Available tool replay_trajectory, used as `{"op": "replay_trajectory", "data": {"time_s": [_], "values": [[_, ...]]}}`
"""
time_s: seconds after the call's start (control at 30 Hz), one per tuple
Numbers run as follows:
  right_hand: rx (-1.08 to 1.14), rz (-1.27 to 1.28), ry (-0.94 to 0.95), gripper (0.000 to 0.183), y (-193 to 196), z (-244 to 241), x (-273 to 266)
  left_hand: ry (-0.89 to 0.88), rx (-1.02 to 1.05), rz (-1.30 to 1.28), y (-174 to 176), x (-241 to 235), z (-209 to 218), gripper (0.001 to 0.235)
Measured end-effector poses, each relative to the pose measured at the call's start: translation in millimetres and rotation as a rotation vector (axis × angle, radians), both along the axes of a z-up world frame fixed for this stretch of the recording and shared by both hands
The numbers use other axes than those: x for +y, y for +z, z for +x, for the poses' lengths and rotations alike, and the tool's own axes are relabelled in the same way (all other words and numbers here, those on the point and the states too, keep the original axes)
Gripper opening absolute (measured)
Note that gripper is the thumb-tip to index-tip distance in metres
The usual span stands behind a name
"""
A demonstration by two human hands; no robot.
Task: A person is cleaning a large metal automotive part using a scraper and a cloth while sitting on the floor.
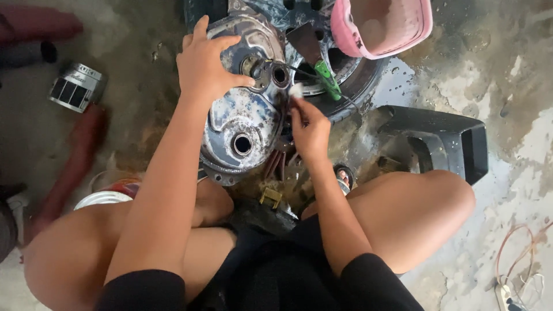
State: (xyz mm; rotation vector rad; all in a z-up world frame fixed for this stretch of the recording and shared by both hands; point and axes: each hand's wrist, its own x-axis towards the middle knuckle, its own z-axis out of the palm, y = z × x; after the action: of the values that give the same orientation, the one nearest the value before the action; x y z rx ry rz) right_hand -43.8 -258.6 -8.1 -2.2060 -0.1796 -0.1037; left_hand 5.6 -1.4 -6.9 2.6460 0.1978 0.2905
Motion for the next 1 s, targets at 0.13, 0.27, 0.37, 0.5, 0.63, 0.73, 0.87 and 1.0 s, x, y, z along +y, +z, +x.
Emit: {"op": "replay_trajectory", "data": {"time_s": [0.13,0.27,0.37,0.5,0.63,0.73,0.87,1.0], "values": [[0.017,0.041,-0.084,0.023,-9,9,-4,0.008,-0.006,0.002,2,-1,0,0.09],[0.091,0.229,-0.046,0.019,-28,12,0,0.009,-0.008,-0.003,2,-1,1,0.09],[0.041,0.189,0.047,0.019,-8,6,15,0.01,0.005,-0.011,1,0,0,0.09],[-0.231,-0.127,0.164,0.039,-13,-8,22,-0.01,-0.04,0.0,-1,1,1,0.09],[0.018,-0.013,0.232,0.047,-40,-10,15,-0.009,-0.012,-0.01,2,0,-1,0.091],[0.011,0.027,0.269,0.073,-34,0,17,-0.021,-0.022,-0.003,7,-1,2,0.088],[0.125,-0.083,0.198,0.069,-23,13,24,0.01,0.056,-0.062,13,-4,0,0.092],[0.217,-0.16,0.212,0.084,-32,30,29,0.018,0.098,-0.062,11,-3,2,0.093]]}}
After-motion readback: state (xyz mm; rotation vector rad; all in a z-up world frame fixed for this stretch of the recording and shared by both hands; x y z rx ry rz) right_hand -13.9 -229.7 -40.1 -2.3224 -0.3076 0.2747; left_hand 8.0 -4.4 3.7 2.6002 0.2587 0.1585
